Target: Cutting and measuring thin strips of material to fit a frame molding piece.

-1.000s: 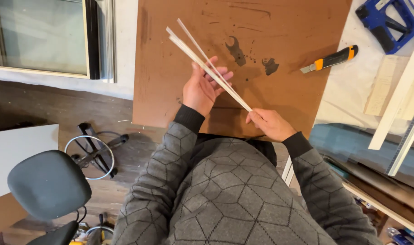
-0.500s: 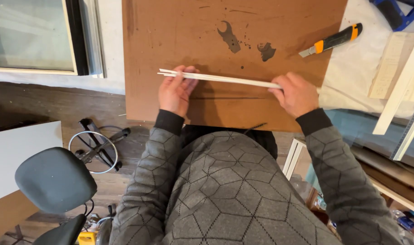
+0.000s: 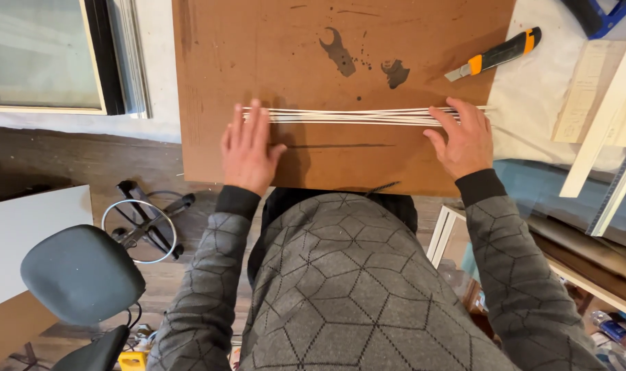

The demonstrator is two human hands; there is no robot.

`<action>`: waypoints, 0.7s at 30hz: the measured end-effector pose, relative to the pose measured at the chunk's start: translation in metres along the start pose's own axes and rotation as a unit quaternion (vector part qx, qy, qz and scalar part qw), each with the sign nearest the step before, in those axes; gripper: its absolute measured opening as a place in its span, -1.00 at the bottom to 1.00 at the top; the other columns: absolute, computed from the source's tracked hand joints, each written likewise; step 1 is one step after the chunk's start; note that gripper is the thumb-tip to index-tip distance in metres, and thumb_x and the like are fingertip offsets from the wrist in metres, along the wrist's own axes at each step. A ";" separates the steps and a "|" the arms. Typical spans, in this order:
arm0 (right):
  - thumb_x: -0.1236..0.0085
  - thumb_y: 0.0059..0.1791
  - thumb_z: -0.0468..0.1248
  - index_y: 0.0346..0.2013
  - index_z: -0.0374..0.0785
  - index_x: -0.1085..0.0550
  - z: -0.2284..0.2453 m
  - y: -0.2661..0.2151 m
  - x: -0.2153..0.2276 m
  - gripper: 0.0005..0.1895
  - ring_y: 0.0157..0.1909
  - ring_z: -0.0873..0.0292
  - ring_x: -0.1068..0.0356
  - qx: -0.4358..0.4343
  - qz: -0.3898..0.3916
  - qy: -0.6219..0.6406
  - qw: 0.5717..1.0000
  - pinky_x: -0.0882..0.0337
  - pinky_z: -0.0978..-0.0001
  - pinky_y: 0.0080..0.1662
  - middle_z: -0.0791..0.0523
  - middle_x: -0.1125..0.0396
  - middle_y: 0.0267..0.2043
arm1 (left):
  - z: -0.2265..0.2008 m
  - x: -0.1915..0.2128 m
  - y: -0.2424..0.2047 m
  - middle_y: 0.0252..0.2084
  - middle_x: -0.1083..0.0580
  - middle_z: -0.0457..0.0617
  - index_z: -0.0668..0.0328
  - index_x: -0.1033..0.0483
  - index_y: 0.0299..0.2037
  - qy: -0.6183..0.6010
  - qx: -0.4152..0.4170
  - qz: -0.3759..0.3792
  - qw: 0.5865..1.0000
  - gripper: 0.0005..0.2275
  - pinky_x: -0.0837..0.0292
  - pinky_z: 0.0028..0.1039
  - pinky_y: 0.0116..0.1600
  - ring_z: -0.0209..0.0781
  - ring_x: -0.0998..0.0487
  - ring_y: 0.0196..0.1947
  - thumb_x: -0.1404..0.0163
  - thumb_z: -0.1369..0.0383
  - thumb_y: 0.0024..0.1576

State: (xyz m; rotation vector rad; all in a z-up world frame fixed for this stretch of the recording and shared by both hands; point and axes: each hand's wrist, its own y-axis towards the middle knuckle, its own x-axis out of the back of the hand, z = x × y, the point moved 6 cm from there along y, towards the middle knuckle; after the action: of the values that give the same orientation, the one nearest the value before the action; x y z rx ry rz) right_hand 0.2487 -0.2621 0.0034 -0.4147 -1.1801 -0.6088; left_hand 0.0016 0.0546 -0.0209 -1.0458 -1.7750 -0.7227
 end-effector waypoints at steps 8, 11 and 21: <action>-0.36 0.00 -0.20 0.08 -0.12 -0.56 0.000 -0.016 -0.007 -0.65 0.27 -0.08 -0.30 -0.006 -0.006 -0.004 1.000 -0.28 0.03 0.27 0.04 -0.32 0.28 | -0.017 -0.022 -0.017 0.56 -0.09 0.02 0.17 -0.23 0.45 0.048 -0.064 0.070 0.994 -0.29 0.02 0.05 0.50 0.12 -0.03 0.56 -0.18 0.06 0.13; -0.35 0.01 -0.21 0.07 -0.14 -0.57 0.003 -0.011 -0.008 -0.65 0.27 -0.09 -0.30 -0.001 -0.017 -0.007 1.000 -0.27 0.03 0.27 0.03 -0.32 0.29 | -0.014 -0.023 -0.015 0.56 -0.09 0.02 0.15 -0.23 0.45 0.051 -0.063 0.069 0.994 -0.29 0.02 0.05 0.50 0.13 -0.03 0.56 -0.17 0.05 0.13; -0.33 0.08 -0.26 0.04 -0.10 -0.59 0.005 -0.005 -0.011 -0.76 0.19 -0.04 -0.30 -0.014 -0.046 -0.014 0.999 -0.28 0.06 0.23 0.09 -0.33 0.19 | -0.015 -0.025 0.008 0.57 -0.06 0.01 0.16 -0.21 0.47 0.066 -0.066 0.053 0.994 -0.26 0.03 0.09 0.50 0.17 0.00 0.55 -0.10 -0.07 0.16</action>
State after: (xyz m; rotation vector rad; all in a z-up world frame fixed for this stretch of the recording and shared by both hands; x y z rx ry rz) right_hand 0.2392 -0.2604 -0.0059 -0.3955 -1.2245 -0.7016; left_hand 0.0203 0.0375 -0.0369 -1.1447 -1.5628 -0.8330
